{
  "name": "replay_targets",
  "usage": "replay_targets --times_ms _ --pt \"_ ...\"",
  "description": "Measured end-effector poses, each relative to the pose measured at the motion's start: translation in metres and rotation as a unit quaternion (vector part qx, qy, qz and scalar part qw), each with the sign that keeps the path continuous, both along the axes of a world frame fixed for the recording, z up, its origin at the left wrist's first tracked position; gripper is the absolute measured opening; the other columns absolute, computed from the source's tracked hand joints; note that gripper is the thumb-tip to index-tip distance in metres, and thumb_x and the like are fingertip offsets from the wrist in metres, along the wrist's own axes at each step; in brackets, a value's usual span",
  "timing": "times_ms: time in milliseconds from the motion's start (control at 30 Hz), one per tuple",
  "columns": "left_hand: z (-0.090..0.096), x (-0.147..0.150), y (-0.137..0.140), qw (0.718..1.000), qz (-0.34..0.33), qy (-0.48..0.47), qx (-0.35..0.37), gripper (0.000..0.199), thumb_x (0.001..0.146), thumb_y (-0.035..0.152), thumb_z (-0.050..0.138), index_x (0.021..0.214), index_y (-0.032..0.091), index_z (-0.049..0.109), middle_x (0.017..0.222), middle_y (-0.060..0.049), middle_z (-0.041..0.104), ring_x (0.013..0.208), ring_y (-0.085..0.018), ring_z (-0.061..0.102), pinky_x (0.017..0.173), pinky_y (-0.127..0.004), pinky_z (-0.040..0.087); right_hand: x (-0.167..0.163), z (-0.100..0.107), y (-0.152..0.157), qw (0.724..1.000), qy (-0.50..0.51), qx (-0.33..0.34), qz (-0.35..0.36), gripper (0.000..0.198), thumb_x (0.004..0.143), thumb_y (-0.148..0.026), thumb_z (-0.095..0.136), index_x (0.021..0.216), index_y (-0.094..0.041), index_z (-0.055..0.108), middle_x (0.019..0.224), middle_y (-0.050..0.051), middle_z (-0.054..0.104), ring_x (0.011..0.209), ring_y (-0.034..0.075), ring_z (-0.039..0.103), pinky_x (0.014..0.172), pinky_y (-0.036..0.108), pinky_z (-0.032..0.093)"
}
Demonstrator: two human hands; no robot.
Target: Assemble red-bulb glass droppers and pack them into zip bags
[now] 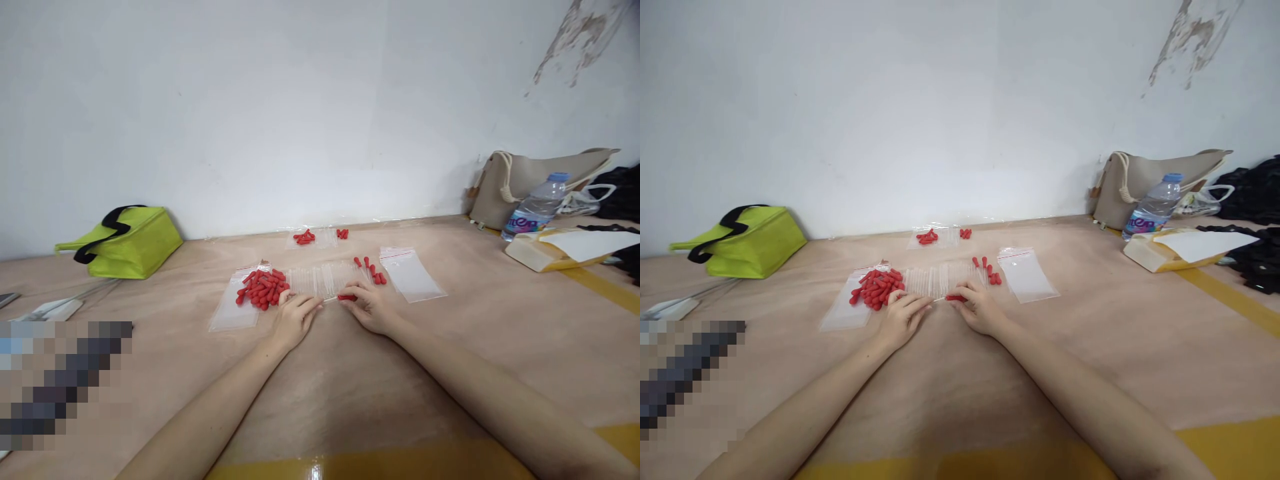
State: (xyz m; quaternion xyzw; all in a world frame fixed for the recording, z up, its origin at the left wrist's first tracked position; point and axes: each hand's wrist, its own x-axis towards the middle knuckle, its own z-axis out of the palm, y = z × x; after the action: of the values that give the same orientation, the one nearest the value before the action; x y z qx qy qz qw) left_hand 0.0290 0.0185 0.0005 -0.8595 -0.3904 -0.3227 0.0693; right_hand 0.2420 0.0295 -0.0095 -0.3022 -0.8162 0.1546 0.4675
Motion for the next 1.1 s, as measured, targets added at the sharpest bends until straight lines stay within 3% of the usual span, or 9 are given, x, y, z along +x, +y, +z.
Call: replay_targets --times_ms 267,600,1100 --pt "-0.0005 -0.0041 0.0022 0.998 -0.057 0.007 -0.021 0.025 0.088 0.021 0.039 0.102 0.021 0.060 0.085 -0.003 0.066 0.073 -0.014 0.057 0.076 -0.032 0.032 0.0004 -0.0047 0.0025 1.000 -0.010 -0.014 0.020 0.018 0.083 -0.021 0.045 0.095 -0.021 0.059 0.084 0.004 0.063 0.078 0.014 0.057 0.071 0.029 0.047" --pt "-0.0039 -0.0064 0.0032 0.998 -0.046 0.025 -0.040 0.025 0.087 0.019 0.042 0.103 0.022 0.060 0.081 -0.003 0.064 0.075 -0.014 0.055 0.074 -0.031 0.031 0.0026 -0.0061 0.0026 0.999 -0.030 -0.023 0.034 0.017 0.083 -0.022 0.046 0.090 -0.021 0.061 0.081 0.003 0.063 0.077 0.014 0.057 0.070 0.029 0.047" --pt "-0.0055 -0.0060 0.0014 0.997 -0.055 0.053 0.005 0.026 0.089 0.020 0.038 0.104 0.021 0.059 0.082 -0.004 0.065 0.074 -0.014 0.057 0.074 -0.031 0.034 0.0014 -0.0077 -0.0001 0.998 -0.060 -0.006 0.017 0.013 0.081 -0.026 0.049 0.083 -0.020 0.059 0.073 0.003 0.060 0.069 0.013 0.055 0.064 0.027 0.044"
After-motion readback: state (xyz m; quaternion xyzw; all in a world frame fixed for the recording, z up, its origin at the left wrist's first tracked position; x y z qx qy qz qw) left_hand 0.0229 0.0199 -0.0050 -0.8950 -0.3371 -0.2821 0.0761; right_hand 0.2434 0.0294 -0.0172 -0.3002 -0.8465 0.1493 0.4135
